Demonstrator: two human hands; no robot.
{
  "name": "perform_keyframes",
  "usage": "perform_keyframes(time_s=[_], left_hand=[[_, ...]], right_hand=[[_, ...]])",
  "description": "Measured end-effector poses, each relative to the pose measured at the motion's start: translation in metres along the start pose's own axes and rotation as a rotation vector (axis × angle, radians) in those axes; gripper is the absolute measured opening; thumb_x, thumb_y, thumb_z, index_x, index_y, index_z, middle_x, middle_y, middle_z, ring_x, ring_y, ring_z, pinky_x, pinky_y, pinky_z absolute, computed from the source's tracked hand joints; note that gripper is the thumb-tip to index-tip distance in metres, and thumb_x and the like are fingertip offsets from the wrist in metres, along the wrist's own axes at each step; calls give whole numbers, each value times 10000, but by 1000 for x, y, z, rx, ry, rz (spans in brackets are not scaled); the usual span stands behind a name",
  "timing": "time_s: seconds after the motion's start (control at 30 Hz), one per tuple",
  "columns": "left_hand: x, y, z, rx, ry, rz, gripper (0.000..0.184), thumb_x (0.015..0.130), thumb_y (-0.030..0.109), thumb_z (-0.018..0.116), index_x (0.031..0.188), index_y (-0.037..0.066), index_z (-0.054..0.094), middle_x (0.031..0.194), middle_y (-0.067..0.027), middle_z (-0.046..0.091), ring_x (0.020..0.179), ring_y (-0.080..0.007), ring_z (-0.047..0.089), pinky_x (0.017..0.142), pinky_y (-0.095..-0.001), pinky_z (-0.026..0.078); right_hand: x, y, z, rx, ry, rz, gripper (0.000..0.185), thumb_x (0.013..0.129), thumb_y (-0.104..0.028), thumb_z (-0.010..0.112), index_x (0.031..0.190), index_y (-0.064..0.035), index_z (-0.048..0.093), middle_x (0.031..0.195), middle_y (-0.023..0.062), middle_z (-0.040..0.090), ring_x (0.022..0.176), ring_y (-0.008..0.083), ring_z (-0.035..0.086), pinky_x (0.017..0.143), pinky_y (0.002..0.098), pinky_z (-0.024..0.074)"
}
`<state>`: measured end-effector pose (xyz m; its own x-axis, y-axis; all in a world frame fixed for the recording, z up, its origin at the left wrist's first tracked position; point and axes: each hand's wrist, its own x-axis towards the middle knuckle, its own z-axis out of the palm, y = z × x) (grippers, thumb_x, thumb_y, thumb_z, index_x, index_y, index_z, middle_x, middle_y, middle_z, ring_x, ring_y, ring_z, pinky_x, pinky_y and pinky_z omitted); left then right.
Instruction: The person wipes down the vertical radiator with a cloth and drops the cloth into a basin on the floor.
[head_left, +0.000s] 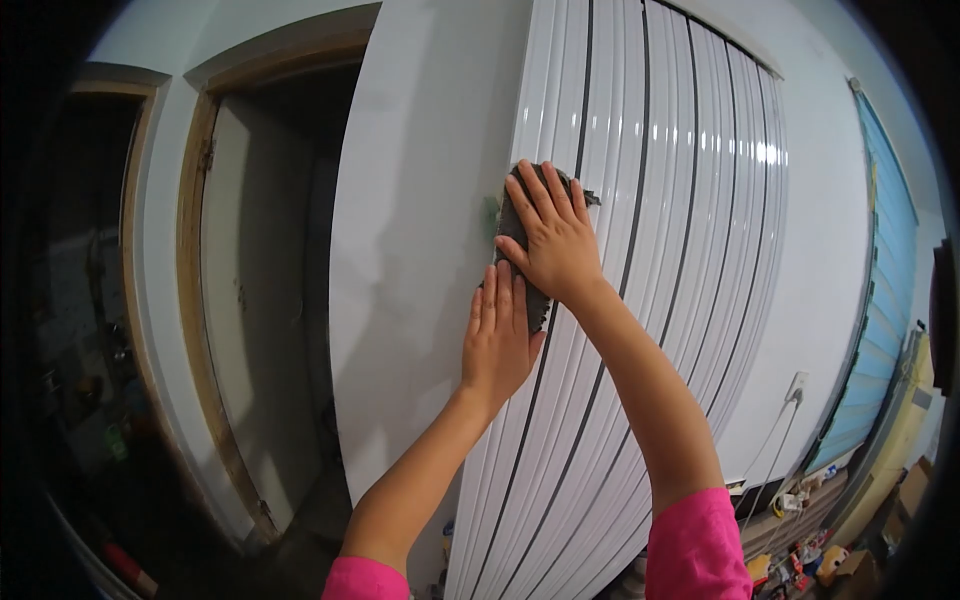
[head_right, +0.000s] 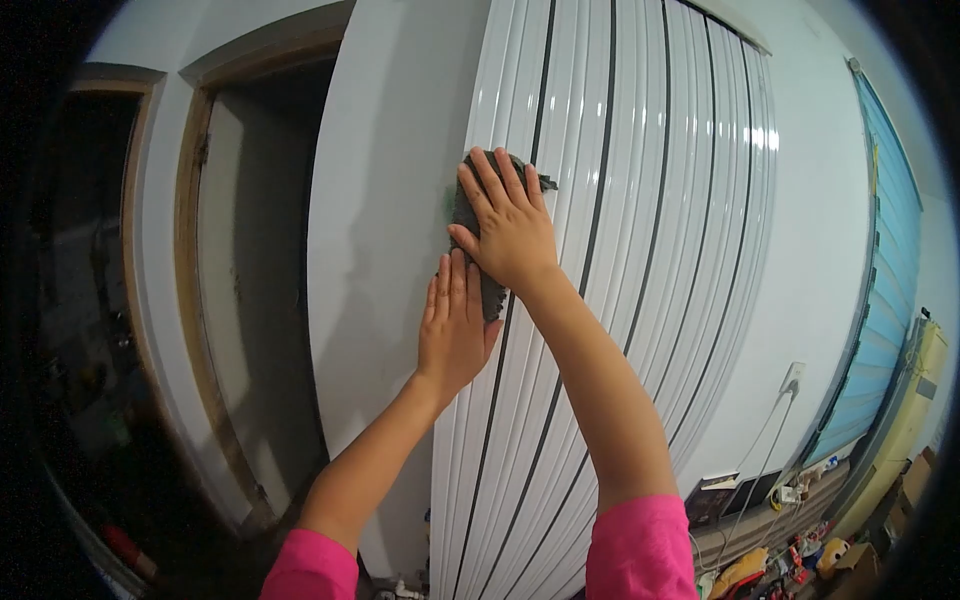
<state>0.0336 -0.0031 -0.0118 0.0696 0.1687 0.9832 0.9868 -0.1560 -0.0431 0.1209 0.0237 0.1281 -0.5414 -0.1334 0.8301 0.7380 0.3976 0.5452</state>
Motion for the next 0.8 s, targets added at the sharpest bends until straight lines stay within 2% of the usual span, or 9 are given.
perform_keyframes(time_s=[0.13, 0.23, 0.43, 0.53, 0.63, 0.8], left_hand=[[-2, -1, -2, 4, -57, 2, 858, 875, 375, 656, 1462, -109, 259, 1543, -307, 221, 1475, -424, 158, 1175, -495, 232], [-2, -4, -4, -20, -77, 5, 861, 868, 369, 668, 1461, -107, 264, 1538, -308, 230, 1472, -426, 166, 1172, -495, 238], [-4, -5, -7, -35, -96, 21, 878, 846, 359, 696, 1460, -103, 271, 1527, -312, 247, 1461, -437, 189, 1167, -498, 248], [-4, -6, -10, -50, -118, 26, 887, 835, 356, 709, 1456, -104, 275, 1524, -315, 249, 1456, -442, 197, 1163, -500, 255], [-4, -7, -12, -58, -142, 29, 890, 828, 357, 716, 1453, -105, 281, 1523, -318, 249, 1453, -446, 200, 1159, -503, 261], [-3, -8, -18, -51, -167, 40, 895, 823, 359, 721, 1451, -107, 285, 1524, -323, 244, 1454, -447, 197, 1156, -502, 265]], right_hand=[[-1, -1, -2, 4, -39, -2, 723, 915, -549, 519, 1509, -170, 358, 1605, 17, 251, 1494, 251, 177, 1214, 481, 147], [-1, -1, -4, 41, -36, -23, 720, 916, -526, 523, 1505, -143, 363, 1600, 51, 263, 1487, 288, 192, 1205, 502, 150], [-1, -1, -6, 60, -67, -24, 712, 916, -523, 526, 1502, -147, 374, 1599, 50, 267, 1492, 285, 184, 1202, 507, 156], [-1, -2, -8, 34, -101, -9, 730, 906, -546, 536, 1512, -181, 354, 1606, 17, 248, 1497, 248, 171, 1212, 494, 152], [0, -2, -10, 67, -112, -8, 721, 902, -518, 544, 1500, -151, 379, 1601, 46, 264, 1494, 279, 182, 1203, 511, 157], [1, -2, -12, 65, -149, -3, 724, 902, -524, 544, 1506, -165, 368, 1605, 35, 252, 1496, 264, 173, 1211, 498, 139]])
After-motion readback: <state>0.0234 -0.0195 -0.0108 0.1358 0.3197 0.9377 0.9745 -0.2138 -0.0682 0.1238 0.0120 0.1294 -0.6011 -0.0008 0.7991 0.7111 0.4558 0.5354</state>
